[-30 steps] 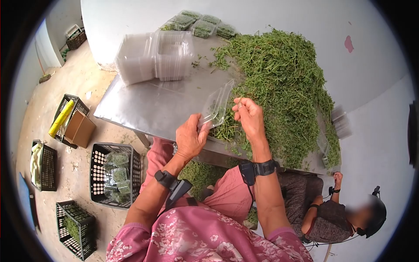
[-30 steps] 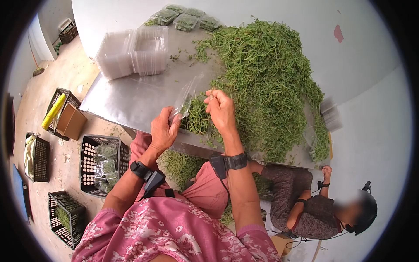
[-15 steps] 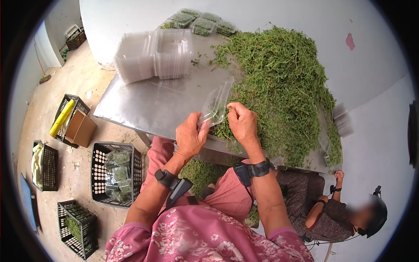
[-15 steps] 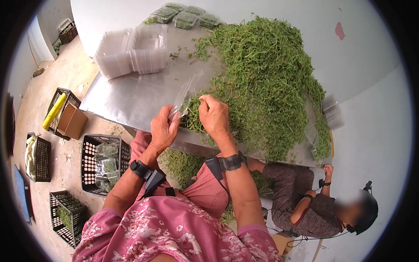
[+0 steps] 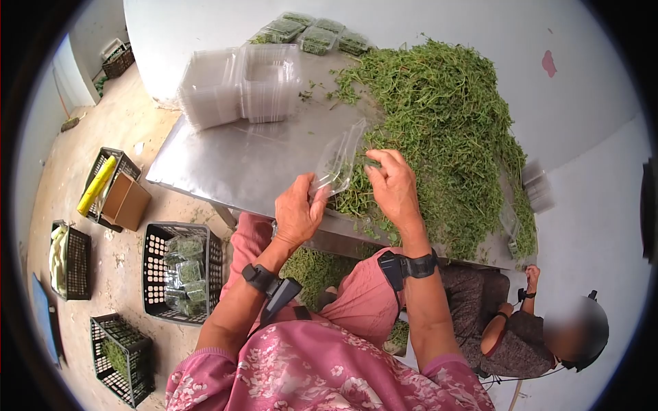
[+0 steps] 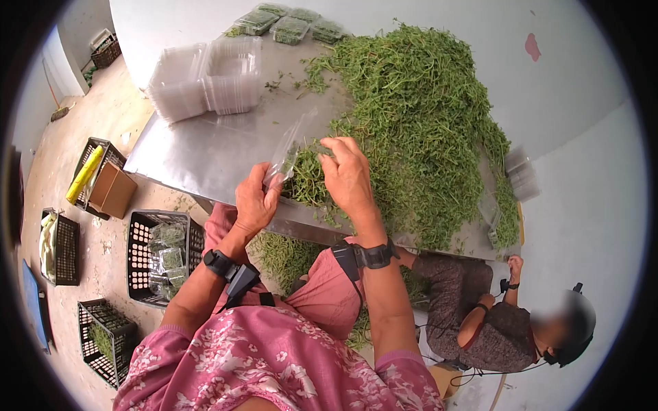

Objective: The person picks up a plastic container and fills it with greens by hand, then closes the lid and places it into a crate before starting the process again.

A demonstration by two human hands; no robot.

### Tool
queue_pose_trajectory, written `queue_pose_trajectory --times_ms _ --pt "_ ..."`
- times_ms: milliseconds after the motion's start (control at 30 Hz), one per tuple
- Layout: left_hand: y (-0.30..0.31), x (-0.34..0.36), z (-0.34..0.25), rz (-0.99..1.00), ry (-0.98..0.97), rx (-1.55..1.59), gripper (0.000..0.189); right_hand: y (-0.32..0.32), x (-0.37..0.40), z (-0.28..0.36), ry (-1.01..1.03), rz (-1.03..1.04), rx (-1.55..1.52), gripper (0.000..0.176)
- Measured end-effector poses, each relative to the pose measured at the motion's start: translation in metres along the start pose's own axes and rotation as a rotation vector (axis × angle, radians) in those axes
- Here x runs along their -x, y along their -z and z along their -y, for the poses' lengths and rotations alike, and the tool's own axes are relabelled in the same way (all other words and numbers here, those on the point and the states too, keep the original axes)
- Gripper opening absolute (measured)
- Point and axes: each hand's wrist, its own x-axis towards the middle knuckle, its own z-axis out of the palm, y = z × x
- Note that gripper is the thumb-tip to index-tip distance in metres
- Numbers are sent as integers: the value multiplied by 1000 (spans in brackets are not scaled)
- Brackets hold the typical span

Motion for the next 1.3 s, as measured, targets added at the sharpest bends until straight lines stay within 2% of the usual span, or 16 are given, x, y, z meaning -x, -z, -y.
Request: queue_pose_trajectory --times_ms 100,200,300,400,533,633,733,833,933,967,1067,1167,1267,1300 --pt "0 0 -1 3 2 4 31 8 -1 -4 -118 -41 -65 19" --pt "0 0 -1 18 17 4 31 10 1 -7 -184 53 0 16" --pt "0 0 0 16 16 -2 30 0 5 -1 -55 108 51 12" --pt "0 0 0 10 -1 -8 31 -17 8 -8 147 140 319 13" --pt "-2 -1 3 -8 -47 11 32 -16 8 -4 81 161 248 13" --pt "-1 0 1 -28 -32 52 34 -13 10 -11 1 61 128 15" --pt "-2 1 -1 -63 -46 66 39 -11 9 -8 11 -39 210 22" --pt "-3 1 1 -70 -86 63 42 -24 5 -11 154 -114 281 30" --pt "-3 2 3 -64 -126 65 44 -27 7 -12 140 119 300 36" --pt "-3 1 4 -61 -140 65 45 -34 11 -17 199 92 273 32" --pt "1 4 0 4 -104 67 44 -33 14 -18 115 188 317 33" --pt "0 4 2 22 -143 96 51 -32 12 -24 109 122 191 34" --pt "-4 4 10 42 -221 112 59 -20 12 -24 78 -101 130 28" --pt "-5 5 13 43 -260 112 63 -18 15 -26 7 -192 16 25"
